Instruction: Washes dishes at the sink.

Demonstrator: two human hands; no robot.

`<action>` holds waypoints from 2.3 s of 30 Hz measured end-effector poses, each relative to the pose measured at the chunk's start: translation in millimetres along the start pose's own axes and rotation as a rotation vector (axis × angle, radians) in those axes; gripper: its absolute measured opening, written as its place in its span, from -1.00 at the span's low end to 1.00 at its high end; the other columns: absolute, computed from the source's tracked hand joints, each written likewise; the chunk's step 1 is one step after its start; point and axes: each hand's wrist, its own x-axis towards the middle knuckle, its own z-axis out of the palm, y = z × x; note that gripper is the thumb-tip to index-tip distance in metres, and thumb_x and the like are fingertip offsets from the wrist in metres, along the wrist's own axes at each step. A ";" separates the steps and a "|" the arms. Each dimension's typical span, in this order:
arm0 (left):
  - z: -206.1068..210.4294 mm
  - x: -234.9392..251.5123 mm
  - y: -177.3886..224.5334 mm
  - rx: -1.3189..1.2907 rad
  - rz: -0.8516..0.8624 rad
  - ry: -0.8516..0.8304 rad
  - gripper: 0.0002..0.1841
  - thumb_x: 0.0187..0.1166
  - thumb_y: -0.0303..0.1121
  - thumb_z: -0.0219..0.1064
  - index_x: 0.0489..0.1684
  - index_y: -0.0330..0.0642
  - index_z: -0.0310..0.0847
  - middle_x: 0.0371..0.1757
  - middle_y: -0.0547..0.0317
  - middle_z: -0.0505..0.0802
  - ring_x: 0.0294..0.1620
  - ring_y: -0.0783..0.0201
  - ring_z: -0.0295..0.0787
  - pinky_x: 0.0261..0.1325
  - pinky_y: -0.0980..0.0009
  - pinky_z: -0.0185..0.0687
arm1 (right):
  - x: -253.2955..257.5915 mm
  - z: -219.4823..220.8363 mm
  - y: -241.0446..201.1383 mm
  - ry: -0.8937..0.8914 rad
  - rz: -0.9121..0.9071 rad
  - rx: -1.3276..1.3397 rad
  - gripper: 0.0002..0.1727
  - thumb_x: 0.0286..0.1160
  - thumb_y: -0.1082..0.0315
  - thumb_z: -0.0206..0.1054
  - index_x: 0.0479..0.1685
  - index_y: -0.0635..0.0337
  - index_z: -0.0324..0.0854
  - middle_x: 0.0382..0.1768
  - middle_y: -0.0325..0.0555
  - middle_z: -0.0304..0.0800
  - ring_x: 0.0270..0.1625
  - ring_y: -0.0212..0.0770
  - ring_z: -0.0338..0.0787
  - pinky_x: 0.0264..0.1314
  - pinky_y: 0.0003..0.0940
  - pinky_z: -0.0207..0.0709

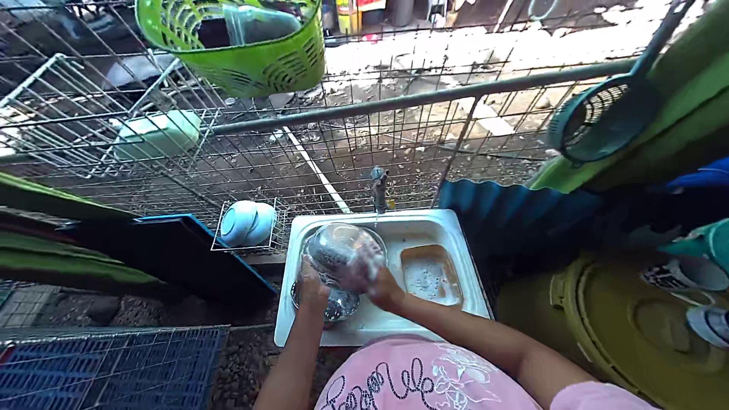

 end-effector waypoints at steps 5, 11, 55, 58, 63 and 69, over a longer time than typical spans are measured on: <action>6.4 -23.2 -7.4 0.274 0.058 -0.145 -0.49 0.93 -0.14 -0.15 0.42 -0.46 0.44 0.22 -0.22 0.73 0.16 0.14 0.72 0.27 0.15 0.64 | 75.9 -30.2 -24.7 -0.178 -0.078 -0.040 -0.62 0.63 0.32 0.22 0.29 0.21 0.79 0.50 0.09 0.69 0.66 0.11 0.54 0.71 0.13 0.33; -6.2 -21.7 7.0 0.297 0.184 -0.081 -0.50 0.92 -0.15 -0.11 0.43 -0.48 0.42 0.34 -0.21 0.66 0.27 0.23 0.62 0.37 0.22 0.53 | 25.8 -9.3 19.7 -0.053 0.215 0.123 -0.36 0.76 0.25 0.02 0.69 0.55 0.26 0.70 0.45 0.30 0.80 0.18 0.30 0.86 -0.01 0.11; -4.6 164.3 -72.7 1.193 -0.239 -0.419 -0.37 0.57 -0.56 0.27 0.70 -0.24 0.22 0.32 -0.34 0.65 0.10 -0.06 0.69 0.10 0.03 0.65 | -55.1 -74.6 138.6 -0.575 1.033 -0.471 -0.29 0.35 0.23 0.54 0.38 0.62 0.50 0.52 0.55 0.44 0.69 0.47 0.30 0.66 0.47 0.12; 9.9 140.8 -59.8 1.196 -0.120 -0.522 -0.32 0.57 -0.60 0.22 0.77 -0.24 0.16 0.46 -0.37 0.62 0.32 -0.14 0.68 0.28 -0.07 0.64 | -29.3 -89.2 129.3 -0.462 1.115 -0.443 -0.40 0.48 0.29 0.42 0.39 0.61 0.51 0.56 0.56 0.40 0.72 0.47 0.26 0.65 0.49 0.11; 42.1 103.9 -29.0 1.325 0.099 -0.583 -0.22 0.62 -0.60 0.12 0.91 -0.12 -0.07 0.65 -0.37 0.48 0.64 -0.20 0.46 0.62 -0.12 0.35 | -34.8 -53.3 162.1 -0.329 1.032 -0.412 -0.27 0.57 0.20 0.33 0.69 0.42 0.31 0.72 0.52 0.19 0.78 0.51 0.13 0.72 0.48 0.05; 43.4 53.4 -8.1 1.450 0.497 -0.550 -0.31 0.61 -0.62 0.07 0.85 -0.11 0.14 0.80 -0.34 0.27 0.73 -0.22 0.34 0.69 -0.09 0.30 | -69.9 -57.0 186.9 -0.374 0.986 -0.423 -0.25 0.73 0.05 0.18 0.71 0.48 0.25 0.67 0.55 0.28 0.77 0.47 0.21 0.77 0.43 0.02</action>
